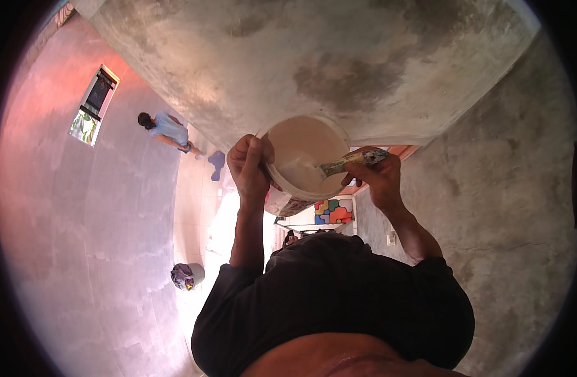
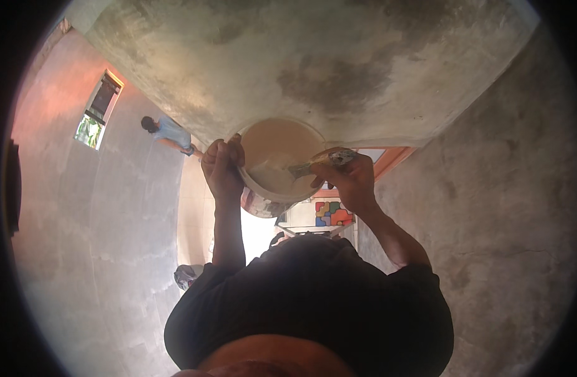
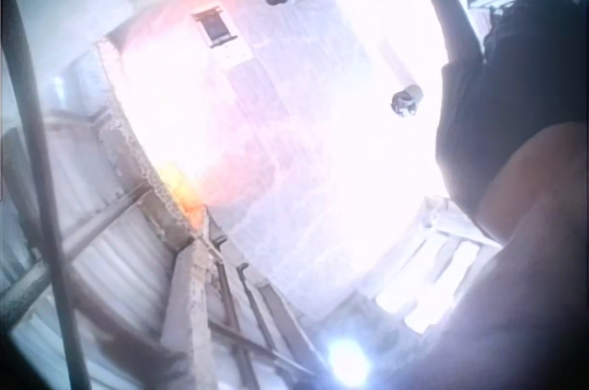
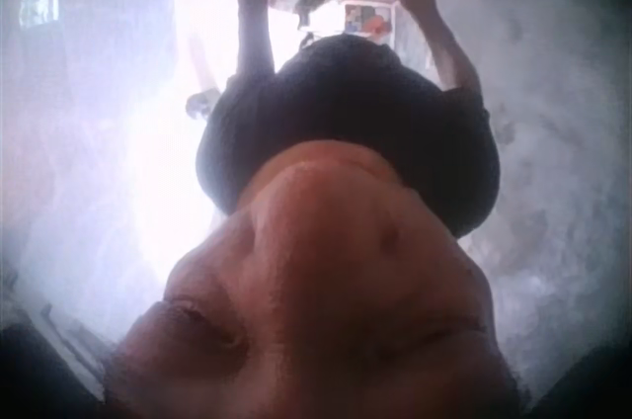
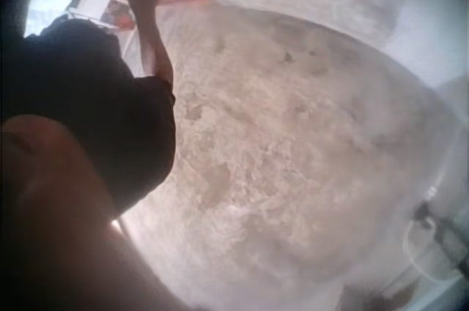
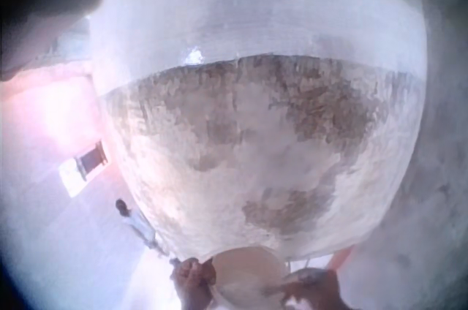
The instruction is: The person paints a ceiling using a paintbrush and a paint can. They repeatedly dip the brush into the can and apply white paint to the ceiling surface in broad strokes.
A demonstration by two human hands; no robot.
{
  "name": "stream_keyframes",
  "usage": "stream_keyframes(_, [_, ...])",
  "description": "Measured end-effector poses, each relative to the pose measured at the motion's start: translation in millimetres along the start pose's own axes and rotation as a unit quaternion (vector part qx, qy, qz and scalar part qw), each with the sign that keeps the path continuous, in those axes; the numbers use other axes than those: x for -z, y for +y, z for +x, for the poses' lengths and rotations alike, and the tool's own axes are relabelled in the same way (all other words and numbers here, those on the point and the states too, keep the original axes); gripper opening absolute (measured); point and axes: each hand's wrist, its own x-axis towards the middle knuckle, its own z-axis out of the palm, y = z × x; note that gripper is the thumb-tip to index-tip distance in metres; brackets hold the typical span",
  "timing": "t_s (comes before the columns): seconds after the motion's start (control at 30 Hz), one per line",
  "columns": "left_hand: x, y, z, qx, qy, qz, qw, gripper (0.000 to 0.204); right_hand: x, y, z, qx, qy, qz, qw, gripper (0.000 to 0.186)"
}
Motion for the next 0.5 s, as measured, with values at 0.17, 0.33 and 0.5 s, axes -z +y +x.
stream_keyframes(0.17, [10.1, -8.5, -11.4, -0.017, 0.044, 0.035, 0.998, 0.031, 14.9, -2.0, -16.3, 0.034, 0.064, 0.010, 0.997, 0.010])
stream_keyframes(0.33, [27.8, -7.0, -12.0, -0.052, 0.044, 0.010, 0.998, 0.037, 72.3, -71.4, 6.5, 0.161, 0.143, 0.040, 0.976, 0.011])
stream_keyframes(0.5, [36.8, -15.6, 20.3, -0.038, 0.029, 0.043, 0.998, 0.039, 179.3, -204.1, 63.8, 0.475, 0.332, -0.093, 0.810, 0.011])
